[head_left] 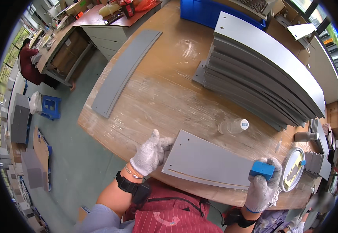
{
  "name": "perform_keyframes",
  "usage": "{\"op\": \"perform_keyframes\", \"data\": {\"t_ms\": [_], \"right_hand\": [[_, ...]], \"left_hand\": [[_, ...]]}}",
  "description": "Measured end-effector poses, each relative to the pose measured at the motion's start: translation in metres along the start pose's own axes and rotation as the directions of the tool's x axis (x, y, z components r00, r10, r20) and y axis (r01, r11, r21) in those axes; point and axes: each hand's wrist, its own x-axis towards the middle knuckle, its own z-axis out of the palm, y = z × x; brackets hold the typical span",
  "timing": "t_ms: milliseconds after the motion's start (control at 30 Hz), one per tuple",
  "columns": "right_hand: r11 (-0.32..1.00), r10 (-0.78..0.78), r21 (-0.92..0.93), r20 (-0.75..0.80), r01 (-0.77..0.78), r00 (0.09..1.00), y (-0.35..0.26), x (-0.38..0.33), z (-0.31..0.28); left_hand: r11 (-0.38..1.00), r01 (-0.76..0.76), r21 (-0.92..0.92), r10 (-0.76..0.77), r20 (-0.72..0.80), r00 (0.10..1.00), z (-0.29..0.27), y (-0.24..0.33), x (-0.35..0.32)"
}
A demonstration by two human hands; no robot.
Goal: The person wipes a gray metal panel with a cloth, then uses a blue sanding block to smooth the edges. They flip the panel and repeat the sanding and wiping process on the other side. The person stacks the finished panel with others on the table.
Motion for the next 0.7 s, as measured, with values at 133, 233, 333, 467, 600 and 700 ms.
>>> {"op": "perform_keyframes", "data": {"t_ms": [133,233,333,467,600,700], "right_hand": [[0.987,-0.079,-0.116,0.257,0.112,0.963,-0.007,-0.03,0.065],[0.826,-0.154,-0.385,0.547,0.411,0.823,-0.011,-0.038,0.085],[0.672,-0.245,-0.398,0.677,0.624,0.694,-0.01,-0.043,0.097],[0.609,-0.256,-0.419,0.7,0.674,0.666,-0.008,-0.047,0.101],[0.559,-0.247,-0.4,0.755,0.726,0.607,-0.016,-0.043,0.116],[0.528,-0.214,-0.386,0.801,0.756,0.559,-0.02,-0.04,0.125]], "left_hand": [[0.999,0.03,0.028,-0.033,0.096,0.995,0.021,0.015,-0.008],[0.999,0.029,0.036,-0.034,0.151,0.988,0.029,0.021,-0.005],[0.999,0.037,0.037,-0.043,0.159,0.986,0.037,0.026,-0.001],[0.996,0.036,0.076,-0.05,0.189,0.981,0.042,0.031,0.0],[0.996,0.042,0.074,-0.058,0.243,0.968,0.04,0.032,0.002],[0.997,0.026,0.07,-0.044,0.257,0.965,0.04,0.031,0.003]]}}
